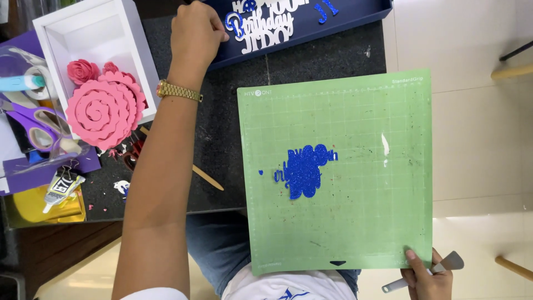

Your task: Peeling a blue glittery vinyl cutout from a green adhesive cutting mat using a small spatula tool.

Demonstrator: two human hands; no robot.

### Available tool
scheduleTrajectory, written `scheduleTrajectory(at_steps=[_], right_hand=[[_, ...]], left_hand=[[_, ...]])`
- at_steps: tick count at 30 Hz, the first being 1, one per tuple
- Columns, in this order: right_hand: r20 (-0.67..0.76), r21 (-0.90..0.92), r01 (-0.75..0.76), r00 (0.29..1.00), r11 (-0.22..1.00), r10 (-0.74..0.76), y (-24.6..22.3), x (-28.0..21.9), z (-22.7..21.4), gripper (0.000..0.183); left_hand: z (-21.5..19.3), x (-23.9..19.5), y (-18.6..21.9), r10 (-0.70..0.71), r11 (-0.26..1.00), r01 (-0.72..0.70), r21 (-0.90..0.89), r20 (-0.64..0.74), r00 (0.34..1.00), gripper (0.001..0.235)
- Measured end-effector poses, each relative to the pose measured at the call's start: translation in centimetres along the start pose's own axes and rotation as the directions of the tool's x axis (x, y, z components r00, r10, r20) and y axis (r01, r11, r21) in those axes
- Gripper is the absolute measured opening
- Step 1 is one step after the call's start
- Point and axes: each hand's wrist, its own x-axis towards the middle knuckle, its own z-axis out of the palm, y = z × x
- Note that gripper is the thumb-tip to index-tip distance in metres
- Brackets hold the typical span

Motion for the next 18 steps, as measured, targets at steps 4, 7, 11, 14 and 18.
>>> scheduleTrajectory(at_steps=[4, 7, 11, 14, 18], right_hand=[[-0.031, -0.021, -0.02, 0.999, 1.0, 0.02, 0.0, 0.0, 0.1, 0.019], [-0.037, -0.026, -0.025, 0.999, 0.999, 0.024, -0.3, -0.3, 0.3, 0.019], [-0.003, 0.005, 0.006, 1.0, 1.0, -0.006, 0.2, 0.1, -0.1, 0.01], [0.049, 0.083, 0.065, 0.996, 0.994, -0.069, 1.0, 0.6, -0.4, 0.012], [0.081, 0.073, 0.086, 0.993, 0.994, -0.091, 0.7, 0.4, -0.3, 0.014]], left_hand=[[0.1, -0.2, -0.5, 0.04, 0.998, -0.041, -0.036, -0.02, 0.999, 0.011], [-0.2, -0.4, -0.4, 0.031, 0.997, -0.031, -0.075, 0.002, 1.0, 0.016], [-0.4, -0.6, -0.9, 0.049, 0.994, -0.048, -0.099, 0.006, 0.999, 0.024], [-0.7, -0.8, -1.0, 0.079, 0.992, -0.083, -0.09, -0.044, 0.996, 0.025], [-0.8, -2.3, -0.4, 0.212, 0.974, -0.198, 0.11, -0.144, 0.967, 0.027]])
